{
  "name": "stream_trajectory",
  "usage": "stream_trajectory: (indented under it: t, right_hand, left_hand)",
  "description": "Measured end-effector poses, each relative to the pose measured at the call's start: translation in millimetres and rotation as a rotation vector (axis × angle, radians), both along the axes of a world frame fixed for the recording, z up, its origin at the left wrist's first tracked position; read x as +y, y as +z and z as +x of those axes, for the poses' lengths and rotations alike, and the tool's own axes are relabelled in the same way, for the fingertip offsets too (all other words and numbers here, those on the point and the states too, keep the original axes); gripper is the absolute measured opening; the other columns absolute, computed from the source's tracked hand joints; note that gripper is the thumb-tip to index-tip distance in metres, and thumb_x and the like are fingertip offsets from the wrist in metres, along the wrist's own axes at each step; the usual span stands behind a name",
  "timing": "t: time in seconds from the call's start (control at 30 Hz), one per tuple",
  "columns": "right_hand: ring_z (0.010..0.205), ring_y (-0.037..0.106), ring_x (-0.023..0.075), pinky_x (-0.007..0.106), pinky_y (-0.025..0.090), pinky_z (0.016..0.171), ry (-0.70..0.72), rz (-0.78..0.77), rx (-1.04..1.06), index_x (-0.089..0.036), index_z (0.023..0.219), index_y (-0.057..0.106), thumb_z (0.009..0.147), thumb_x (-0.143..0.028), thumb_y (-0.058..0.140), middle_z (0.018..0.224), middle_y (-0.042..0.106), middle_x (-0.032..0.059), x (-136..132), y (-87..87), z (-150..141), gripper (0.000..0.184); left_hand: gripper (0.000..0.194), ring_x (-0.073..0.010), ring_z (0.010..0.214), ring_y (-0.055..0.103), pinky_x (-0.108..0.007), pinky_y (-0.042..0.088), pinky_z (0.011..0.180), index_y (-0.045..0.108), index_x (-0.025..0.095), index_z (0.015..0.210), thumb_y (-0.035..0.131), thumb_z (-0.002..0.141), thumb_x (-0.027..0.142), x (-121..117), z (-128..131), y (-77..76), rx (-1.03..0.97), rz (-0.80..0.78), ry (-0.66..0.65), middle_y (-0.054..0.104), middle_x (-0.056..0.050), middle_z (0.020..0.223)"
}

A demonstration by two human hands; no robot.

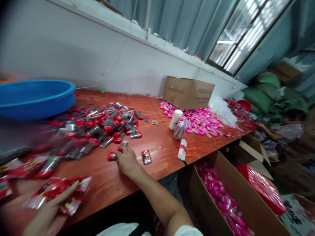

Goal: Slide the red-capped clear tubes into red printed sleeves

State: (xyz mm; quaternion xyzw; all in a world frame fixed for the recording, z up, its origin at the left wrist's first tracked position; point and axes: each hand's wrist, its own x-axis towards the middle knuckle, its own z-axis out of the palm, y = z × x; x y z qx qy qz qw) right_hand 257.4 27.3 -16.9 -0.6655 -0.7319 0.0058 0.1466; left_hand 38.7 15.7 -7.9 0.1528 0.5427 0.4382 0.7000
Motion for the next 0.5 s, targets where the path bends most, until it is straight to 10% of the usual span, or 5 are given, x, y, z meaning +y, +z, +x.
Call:
stream_trajectory:
  t: [0.27, 0.5]
  right_hand:
    - [0.111, 0.057, 0.0241, 0.042, 0.043, 0.098, 0.069, 0.081, 0.7, -0.019, 0.122, 0.06, 0.093, -0.024, 0.043, 0.12, 0.063, 0.012, -44, -21.2, -38, 0.034]
    - [0.093, 0.065, 0.0214, 0.034, 0.053, 0.082, -0.148, -0.02, 1.365, -0.019, 0.117, 0.065, 0.088, -0.041, 0.052, 0.112, 0.069, 0.0062, -86, 0.2, -89, 0.038]
  left_hand:
    - [0.019, -0.015, 0.058, 0.066, -0.027, 0.058, 0.054, 0.063, 0.011, 0.074, 0.059, 0.074, -0.007, -5, -4, 7.9, -0.28, 0.008, 0.234, 0.07, -0.003, 0.07]
    - [0.012, -0.0171, 0.061, 0.067, -0.031, 0.058, 0.058, 0.065, 0.009, 0.075, 0.061, 0.074, -0.003, -10, -7, 10.9, -0.331, 0.004, 0.236, 0.07, -0.007, 0.072]
